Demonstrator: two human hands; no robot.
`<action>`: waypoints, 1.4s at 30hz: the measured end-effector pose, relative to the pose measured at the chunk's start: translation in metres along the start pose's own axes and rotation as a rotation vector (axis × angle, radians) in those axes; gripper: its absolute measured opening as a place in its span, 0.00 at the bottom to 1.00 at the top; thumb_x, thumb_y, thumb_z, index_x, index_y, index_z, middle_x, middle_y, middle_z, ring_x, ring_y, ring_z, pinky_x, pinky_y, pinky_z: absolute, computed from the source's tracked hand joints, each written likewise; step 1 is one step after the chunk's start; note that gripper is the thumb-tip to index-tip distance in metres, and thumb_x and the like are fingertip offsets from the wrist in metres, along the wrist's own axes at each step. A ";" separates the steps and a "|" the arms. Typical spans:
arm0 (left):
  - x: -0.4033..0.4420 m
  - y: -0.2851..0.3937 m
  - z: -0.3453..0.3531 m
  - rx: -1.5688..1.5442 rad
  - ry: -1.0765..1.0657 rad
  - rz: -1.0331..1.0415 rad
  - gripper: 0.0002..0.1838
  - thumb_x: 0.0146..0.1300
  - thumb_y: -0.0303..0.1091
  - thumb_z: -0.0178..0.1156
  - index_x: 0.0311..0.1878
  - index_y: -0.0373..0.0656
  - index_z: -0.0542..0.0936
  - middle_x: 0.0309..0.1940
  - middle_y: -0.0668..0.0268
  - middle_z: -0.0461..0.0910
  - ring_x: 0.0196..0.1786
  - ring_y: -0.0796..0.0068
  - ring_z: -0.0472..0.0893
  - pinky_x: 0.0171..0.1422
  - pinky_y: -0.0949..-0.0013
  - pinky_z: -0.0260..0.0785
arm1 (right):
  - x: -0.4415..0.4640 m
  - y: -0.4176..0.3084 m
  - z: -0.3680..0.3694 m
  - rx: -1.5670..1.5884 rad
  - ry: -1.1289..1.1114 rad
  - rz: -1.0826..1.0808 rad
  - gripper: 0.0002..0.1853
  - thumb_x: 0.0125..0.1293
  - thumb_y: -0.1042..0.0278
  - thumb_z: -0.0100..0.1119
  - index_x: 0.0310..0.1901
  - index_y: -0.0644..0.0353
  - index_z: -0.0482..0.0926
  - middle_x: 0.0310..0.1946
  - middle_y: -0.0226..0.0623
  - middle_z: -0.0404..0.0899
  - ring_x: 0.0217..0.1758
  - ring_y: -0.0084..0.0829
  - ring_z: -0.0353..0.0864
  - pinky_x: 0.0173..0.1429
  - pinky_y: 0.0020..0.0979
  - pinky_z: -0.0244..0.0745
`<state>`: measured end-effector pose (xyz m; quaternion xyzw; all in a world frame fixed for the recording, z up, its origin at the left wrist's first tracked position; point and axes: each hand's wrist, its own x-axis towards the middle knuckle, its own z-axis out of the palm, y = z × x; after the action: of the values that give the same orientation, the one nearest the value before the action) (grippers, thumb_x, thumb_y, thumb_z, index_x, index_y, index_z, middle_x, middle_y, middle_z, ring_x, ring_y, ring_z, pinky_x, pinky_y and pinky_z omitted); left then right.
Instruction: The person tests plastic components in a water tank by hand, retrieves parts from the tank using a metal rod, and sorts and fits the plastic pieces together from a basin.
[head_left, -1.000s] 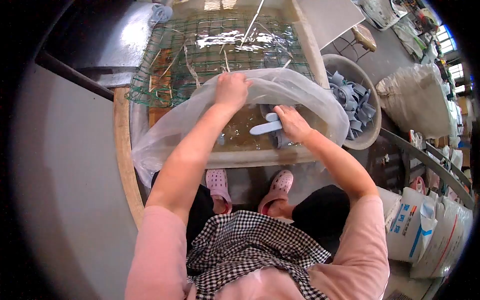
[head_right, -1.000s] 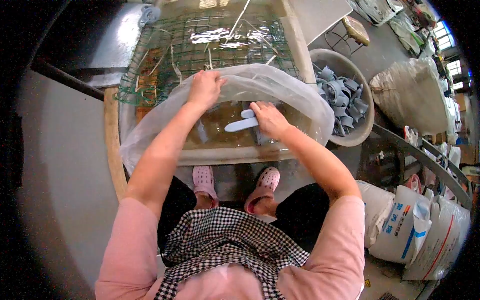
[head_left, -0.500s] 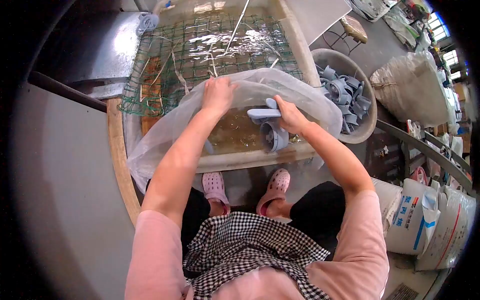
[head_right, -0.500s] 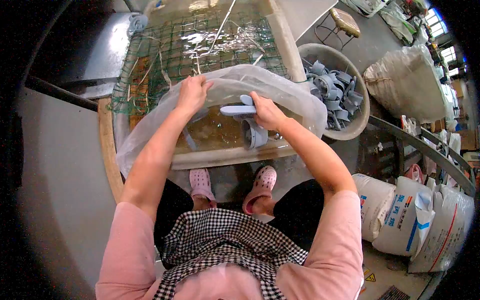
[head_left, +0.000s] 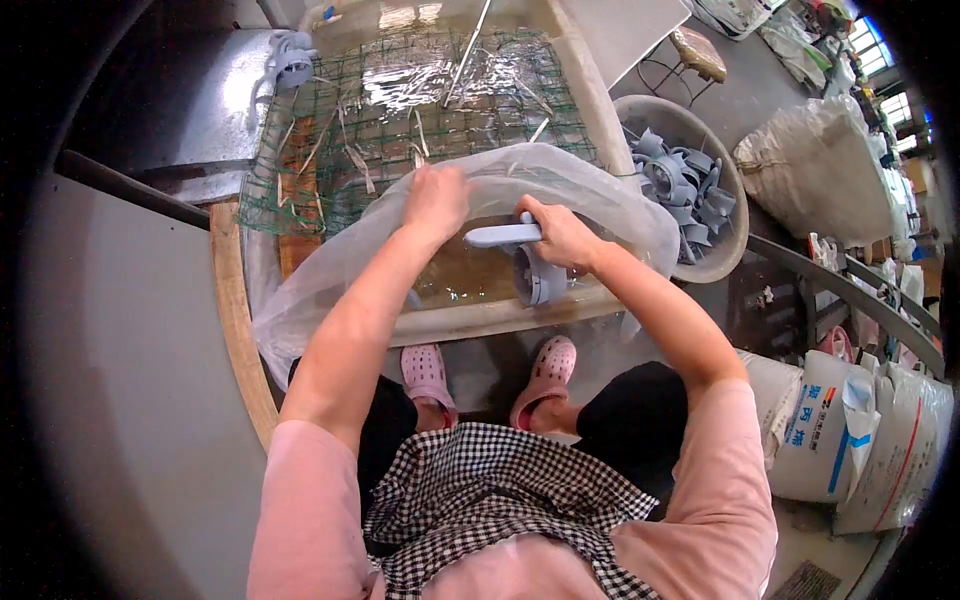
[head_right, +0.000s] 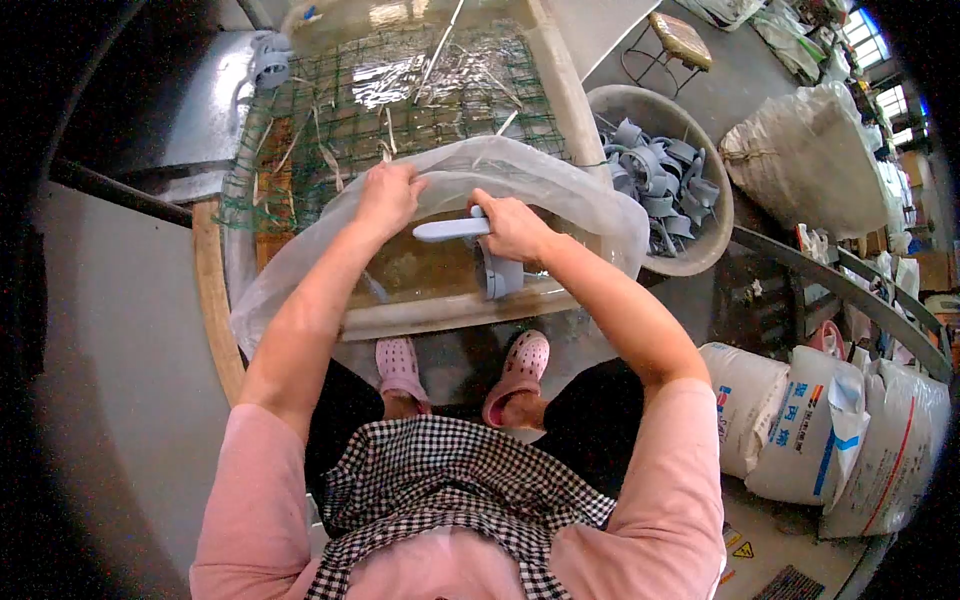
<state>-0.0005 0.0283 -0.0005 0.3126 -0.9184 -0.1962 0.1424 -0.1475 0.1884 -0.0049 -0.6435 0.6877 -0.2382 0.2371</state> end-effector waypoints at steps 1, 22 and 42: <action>0.000 0.000 0.001 0.002 -0.013 0.038 0.14 0.56 0.38 0.59 0.28 0.34 0.80 0.30 0.46 0.79 0.41 0.46 0.78 0.51 0.51 0.69 | 0.004 -0.004 0.000 0.002 0.002 -0.001 0.19 0.47 0.77 0.55 0.44 0.60 0.67 0.31 0.52 0.77 0.40 0.56 0.75 0.44 0.47 0.69; -0.003 0.032 -0.018 -0.217 -0.152 -0.199 0.24 0.64 0.49 0.47 0.31 0.37 0.82 0.30 0.45 0.79 0.40 0.43 0.79 0.46 0.50 0.70 | 0.021 -0.028 0.006 -0.016 0.175 0.364 0.13 0.55 0.68 0.54 0.40 0.66 0.72 0.33 0.59 0.77 0.41 0.58 0.75 0.47 0.50 0.69; -0.005 0.042 -0.017 -0.180 0.088 -0.119 0.27 0.67 0.46 0.44 0.23 0.33 0.80 0.23 0.44 0.77 0.31 0.42 0.78 0.40 0.49 0.69 | 0.012 -0.042 -0.017 0.168 0.074 0.293 0.14 0.60 0.64 0.56 0.41 0.65 0.70 0.31 0.57 0.77 0.39 0.56 0.76 0.42 0.46 0.69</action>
<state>-0.0119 0.0571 0.0326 0.3608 -0.8698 -0.2722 0.1980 -0.1262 0.1742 0.0346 -0.5050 0.7602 -0.2812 0.2967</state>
